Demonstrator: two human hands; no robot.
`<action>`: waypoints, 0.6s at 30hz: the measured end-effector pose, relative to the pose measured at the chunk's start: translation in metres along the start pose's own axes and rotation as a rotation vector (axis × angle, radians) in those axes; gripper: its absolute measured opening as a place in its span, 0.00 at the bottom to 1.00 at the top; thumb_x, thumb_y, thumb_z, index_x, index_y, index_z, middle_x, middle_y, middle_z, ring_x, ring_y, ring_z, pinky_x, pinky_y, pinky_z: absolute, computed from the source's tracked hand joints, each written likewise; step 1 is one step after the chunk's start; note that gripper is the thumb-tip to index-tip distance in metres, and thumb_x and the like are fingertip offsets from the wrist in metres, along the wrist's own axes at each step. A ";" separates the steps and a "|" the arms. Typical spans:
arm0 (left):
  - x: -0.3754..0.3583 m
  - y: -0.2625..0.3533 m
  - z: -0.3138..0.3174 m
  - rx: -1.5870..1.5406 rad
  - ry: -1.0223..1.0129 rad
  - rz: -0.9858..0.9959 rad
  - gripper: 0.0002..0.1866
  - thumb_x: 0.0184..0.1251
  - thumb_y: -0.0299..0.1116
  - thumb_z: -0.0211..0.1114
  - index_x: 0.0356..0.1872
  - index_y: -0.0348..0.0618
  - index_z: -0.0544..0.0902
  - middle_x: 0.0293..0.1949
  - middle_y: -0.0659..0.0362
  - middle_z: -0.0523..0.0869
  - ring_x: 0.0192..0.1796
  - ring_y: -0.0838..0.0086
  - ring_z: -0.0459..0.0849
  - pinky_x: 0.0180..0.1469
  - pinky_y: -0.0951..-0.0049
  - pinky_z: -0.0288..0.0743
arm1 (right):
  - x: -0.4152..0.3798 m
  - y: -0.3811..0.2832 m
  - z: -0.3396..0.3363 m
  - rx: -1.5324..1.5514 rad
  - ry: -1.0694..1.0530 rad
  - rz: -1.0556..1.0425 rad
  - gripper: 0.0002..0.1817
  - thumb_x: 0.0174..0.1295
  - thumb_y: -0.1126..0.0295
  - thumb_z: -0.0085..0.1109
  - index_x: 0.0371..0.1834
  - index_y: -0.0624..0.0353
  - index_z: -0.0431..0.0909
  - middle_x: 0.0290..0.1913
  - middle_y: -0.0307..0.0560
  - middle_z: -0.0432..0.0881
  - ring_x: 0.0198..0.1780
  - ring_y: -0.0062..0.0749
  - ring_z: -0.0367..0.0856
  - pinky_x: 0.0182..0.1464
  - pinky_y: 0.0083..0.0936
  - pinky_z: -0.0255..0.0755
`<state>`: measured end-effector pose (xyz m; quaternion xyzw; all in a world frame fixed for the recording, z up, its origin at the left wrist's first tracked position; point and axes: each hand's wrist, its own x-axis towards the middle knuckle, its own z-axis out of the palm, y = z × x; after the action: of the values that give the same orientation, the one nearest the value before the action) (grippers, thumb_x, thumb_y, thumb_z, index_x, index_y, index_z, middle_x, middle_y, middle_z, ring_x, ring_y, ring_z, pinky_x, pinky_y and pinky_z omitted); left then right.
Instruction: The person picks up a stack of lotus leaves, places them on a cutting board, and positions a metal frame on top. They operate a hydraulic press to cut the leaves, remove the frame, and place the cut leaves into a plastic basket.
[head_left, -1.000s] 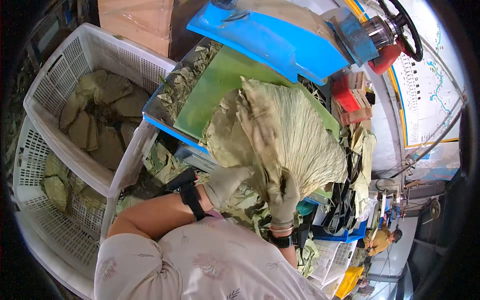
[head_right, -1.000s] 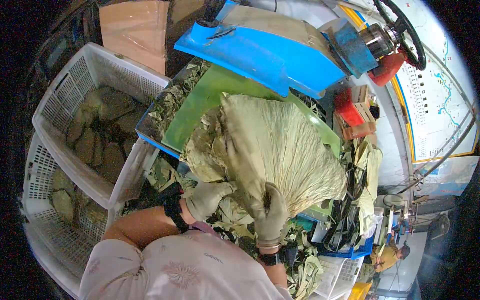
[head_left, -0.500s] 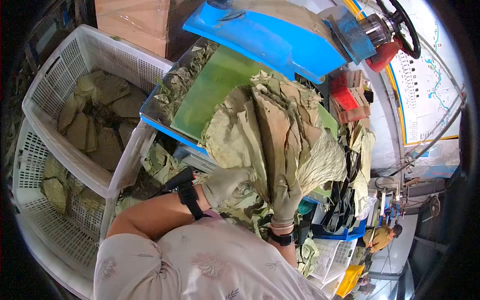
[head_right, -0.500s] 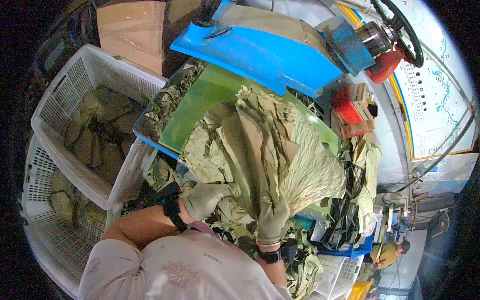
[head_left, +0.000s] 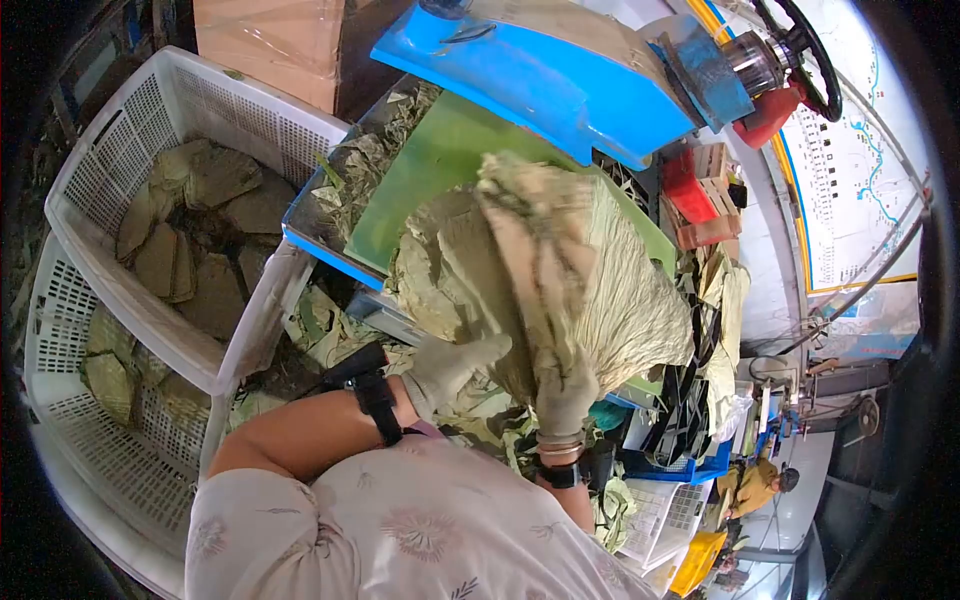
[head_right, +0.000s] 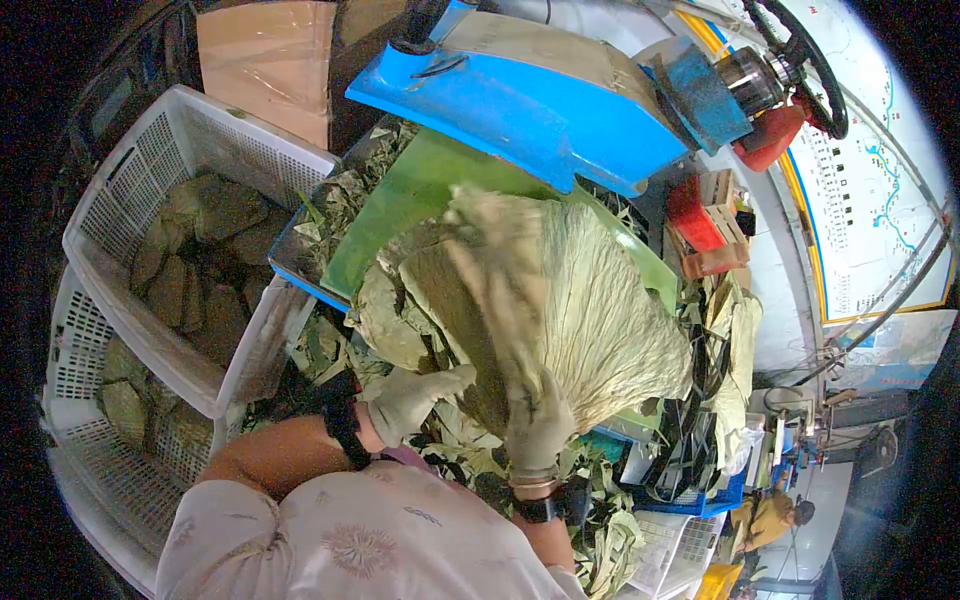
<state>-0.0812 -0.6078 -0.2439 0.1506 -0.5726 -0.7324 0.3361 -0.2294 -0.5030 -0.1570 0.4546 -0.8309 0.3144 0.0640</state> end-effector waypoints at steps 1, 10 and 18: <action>0.003 -0.003 0.001 0.003 0.002 0.107 0.15 0.71 0.26 0.58 0.56 0.43 0.84 0.56 0.52 0.88 0.54 0.62 0.88 0.57 0.67 0.81 | 0.001 -0.006 0.001 -0.158 0.023 -0.117 0.19 0.67 0.62 0.65 0.53 0.66 0.83 0.44 0.55 0.88 0.46 0.49 0.87 0.50 0.36 0.79; 0.011 -0.006 -0.015 0.699 -0.094 0.144 0.25 0.66 0.38 0.66 0.64 0.46 0.81 0.63 0.55 0.83 0.64 0.62 0.81 0.67 0.64 0.73 | 0.010 -0.029 -0.012 -0.341 -0.306 -0.177 0.41 0.47 0.71 0.75 0.69 0.58 0.71 0.70 0.61 0.73 0.66 0.59 0.76 0.63 0.46 0.76; 0.002 0.026 -0.016 -0.004 0.030 -0.186 0.18 0.79 0.44 0.61 0.58 0.42 0.85 0.53 0.57 0.89 0.54 0.72 0.87 0.59 0.72 0.78 | 0.013 0.028 -0.024 0.319 -0.079 0.147 0.14 0.65 0.73 0.63 0.52 0.67 0.81 0.38 0.41 0.86 0.34 0.25 0.80 0.35 0.24 0.74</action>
<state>-0.0642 -0.6242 -0.2239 0.2135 -0.5494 -0.7593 0.2756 -0.2637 -0.4875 -0.1454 0.4091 -0.8035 0.4277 -0.0648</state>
